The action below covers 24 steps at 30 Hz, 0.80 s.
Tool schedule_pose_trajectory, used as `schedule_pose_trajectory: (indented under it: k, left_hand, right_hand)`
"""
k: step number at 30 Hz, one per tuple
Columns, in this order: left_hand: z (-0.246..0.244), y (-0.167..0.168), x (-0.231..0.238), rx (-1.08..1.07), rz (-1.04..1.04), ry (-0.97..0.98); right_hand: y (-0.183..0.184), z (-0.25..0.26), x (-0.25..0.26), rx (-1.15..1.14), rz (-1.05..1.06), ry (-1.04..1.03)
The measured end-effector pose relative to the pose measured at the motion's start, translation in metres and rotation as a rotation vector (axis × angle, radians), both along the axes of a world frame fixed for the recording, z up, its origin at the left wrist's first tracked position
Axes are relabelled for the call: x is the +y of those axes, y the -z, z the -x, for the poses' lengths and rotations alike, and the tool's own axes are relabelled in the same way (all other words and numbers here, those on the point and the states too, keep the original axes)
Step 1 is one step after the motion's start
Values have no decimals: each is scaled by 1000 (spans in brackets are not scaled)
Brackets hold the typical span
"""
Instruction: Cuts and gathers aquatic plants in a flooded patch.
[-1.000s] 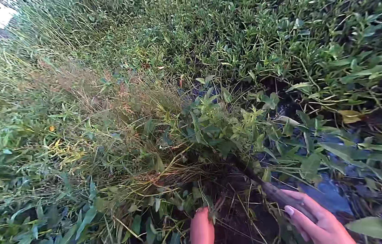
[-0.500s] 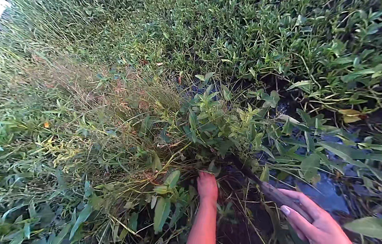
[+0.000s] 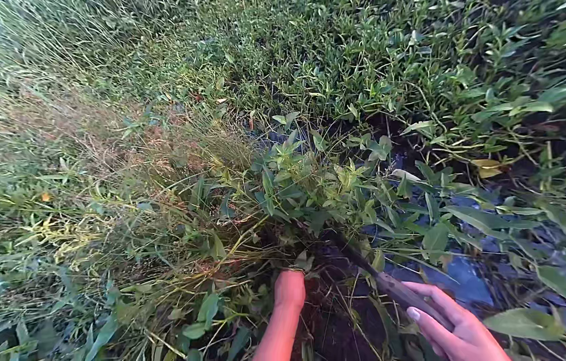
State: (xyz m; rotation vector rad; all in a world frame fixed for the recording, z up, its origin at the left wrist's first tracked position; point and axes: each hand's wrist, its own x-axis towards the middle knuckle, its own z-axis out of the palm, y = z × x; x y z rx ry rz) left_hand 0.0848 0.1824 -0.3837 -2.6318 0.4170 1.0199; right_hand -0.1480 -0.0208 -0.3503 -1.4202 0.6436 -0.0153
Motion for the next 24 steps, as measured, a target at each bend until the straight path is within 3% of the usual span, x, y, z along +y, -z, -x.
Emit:
schedule_pose_trajectory:
  k: [3,6,8,14,17,20,24]
  left_hand:
    - [32,-21,21,80,90,104]
    - [40,-17,39,118,153,352]
    - [31,-15,33,90,116,414]
    - [3,-15,35,-93,96,153]
    - [0,-12,54,-128,101,134]
    - [2,-11,58,-87,211,274]
    - [7,14,28,131,395,558]
  right_hand:
    - [2,-4,0,-10,3,10]
    - [3,-10,-3,-29,32,7]
    - [2,-9,-5,-43,60,-37]
    - [-6,-3,5,-40,83,-310]
    - [0,-3,19,77,243,-384]
    - [4,5,21,169,439,-307]
    - [4,13,6,184,491,-96]
